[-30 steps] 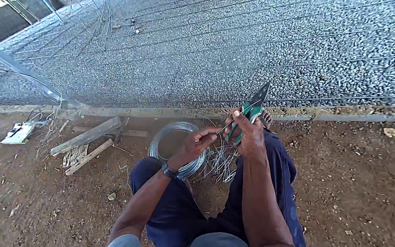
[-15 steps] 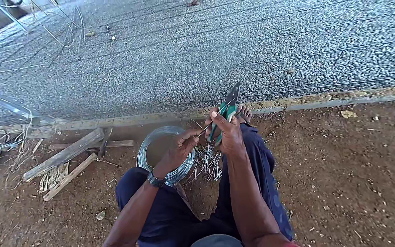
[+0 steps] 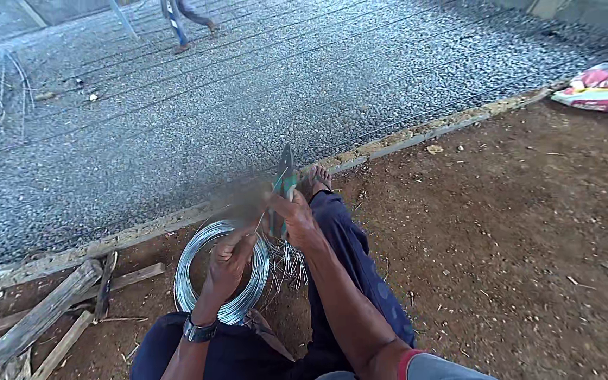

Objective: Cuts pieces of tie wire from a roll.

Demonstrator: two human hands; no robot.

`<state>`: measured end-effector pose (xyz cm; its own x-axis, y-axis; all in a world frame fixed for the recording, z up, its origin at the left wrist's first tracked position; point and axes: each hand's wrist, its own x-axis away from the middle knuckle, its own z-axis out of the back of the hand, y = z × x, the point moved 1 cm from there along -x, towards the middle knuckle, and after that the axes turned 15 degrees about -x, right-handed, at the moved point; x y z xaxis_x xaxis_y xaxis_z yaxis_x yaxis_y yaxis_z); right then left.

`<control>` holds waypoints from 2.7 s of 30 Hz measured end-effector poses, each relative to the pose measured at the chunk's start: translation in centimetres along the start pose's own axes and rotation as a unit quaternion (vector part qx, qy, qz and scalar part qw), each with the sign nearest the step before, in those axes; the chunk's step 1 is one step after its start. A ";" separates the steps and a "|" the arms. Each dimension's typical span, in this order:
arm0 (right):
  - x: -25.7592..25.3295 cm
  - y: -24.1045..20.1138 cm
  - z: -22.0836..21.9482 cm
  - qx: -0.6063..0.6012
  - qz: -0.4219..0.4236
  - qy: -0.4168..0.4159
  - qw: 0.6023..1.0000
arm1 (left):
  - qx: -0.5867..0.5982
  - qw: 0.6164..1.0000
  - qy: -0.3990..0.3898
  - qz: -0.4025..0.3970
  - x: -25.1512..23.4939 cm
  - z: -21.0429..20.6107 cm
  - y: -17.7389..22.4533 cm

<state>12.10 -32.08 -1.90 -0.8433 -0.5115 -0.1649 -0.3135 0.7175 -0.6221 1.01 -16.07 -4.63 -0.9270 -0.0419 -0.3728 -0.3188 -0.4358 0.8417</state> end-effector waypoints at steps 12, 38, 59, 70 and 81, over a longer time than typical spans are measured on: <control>-0.3 0.1 0.2 -0.012 0.001 -0.013 1.000 | 0.008 1.000 -0.004 0.002 -0.2 0.0 -0.2; -0.2 0.2 0.2 -0.010 -0.006 -0.019 1.000 | -0.015 1.000 -0.001 -0.004 0.2 0.2 -0.3; -0.7 0.2 0.5 -0.013 -0.003 -0.029 1.000 | -0.023 1.000 -0.001 0.004 -0.2 0.0 -0.6; -0.3 0.6 0.6 0.016 -0.030 -0.005 0.999 | -0.058 0.998 -0.004 0.022 0.0 0.5 -0.1; 1.3 0.7 -0.1 0.019 -0.043 0.026 0.999 | -0.051 0.997 0.000 0.054 1.1 0.7 -0.1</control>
<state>10.79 -32.17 -2.50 -0.8359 -0.5444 -0.0709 -0.3697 0.6536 -0.6605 -0.09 -15.47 -4.83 -0.9546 -0.0937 -0.2828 -0.1960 -0.5172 0.8331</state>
